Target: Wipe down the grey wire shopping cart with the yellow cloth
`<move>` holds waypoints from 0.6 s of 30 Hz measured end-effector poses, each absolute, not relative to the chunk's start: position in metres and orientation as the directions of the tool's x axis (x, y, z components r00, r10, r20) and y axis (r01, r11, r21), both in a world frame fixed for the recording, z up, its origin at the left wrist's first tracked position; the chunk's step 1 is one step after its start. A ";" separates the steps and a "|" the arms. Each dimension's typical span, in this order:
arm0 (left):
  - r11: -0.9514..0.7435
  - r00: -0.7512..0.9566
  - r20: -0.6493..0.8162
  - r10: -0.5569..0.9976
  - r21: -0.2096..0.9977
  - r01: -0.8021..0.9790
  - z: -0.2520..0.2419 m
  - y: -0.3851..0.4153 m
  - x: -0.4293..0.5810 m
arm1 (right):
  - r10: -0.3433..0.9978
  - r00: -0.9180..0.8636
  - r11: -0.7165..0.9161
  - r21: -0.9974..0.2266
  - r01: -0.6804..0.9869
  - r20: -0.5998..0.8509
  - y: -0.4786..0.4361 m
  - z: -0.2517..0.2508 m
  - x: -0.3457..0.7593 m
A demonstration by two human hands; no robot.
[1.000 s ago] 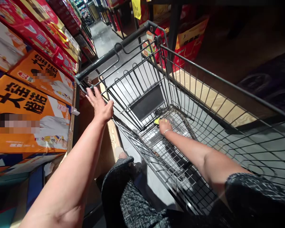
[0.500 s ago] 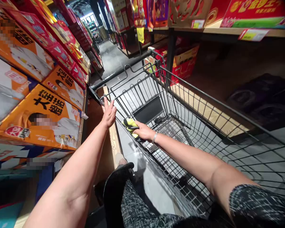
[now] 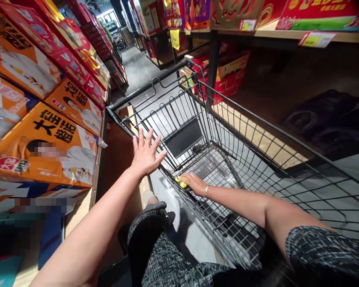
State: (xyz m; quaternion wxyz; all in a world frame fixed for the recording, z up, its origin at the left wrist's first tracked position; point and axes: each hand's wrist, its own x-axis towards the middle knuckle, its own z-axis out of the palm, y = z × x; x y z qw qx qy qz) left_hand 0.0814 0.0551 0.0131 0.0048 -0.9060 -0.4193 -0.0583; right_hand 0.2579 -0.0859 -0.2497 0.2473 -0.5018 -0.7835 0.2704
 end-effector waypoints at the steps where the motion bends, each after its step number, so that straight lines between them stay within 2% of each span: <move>1: -0.696 0.691 0.097 0.716 0.026 0.718 0.012 0.050 0.082 | 0.899 -0.437 0.367 -0.608 0.704 0.036 -0.092 -0.262 0.272; 4: -0.780 0.775 0.099 0.624 0.019 0.625 0.008 0.049 0.079 | 0.840 -0.536 0.451 -0.438 0.778 -0.088 -0.099 -0.276 0.327; 6: -0.813 0.804 0.125 0.581 0.032 0.582 0.005 0.057 0.075 | 0.847 -0.509 0.445 -0.318 0.837 -0.156 -0.094 -0.267 0.368; 9: -0.833 0.816 0.175 0.551 0.051 0.551 0.002 0.067 0.072 | 0.903 -0.296 0.295 -0.051 0.954 -0.311 -0.081 -0.239 0.424; 11: -0.828 0.805 0.207 0.556 0.056 0.557 -0.001 0.070 0.074 | 0.926 -0.154 0.196 0.090 0.977 -0.343 -0.072 -0.213 0.448; 15: -0.811 0.777 0.249 0.577 0.066 0.581 -0.004 0.069 0.081 | 0.971 -0.051 0.108 0.241 0.964 -0.232 -0.047 -0.141 0.464; 18: -0.799 0.762 0.257 0.594 0.078 0.597 -0.005 0.070 0.083 | 0.999 -0.034 0.021 0.383 0.923 0.028 -0.024 -0.069 0.471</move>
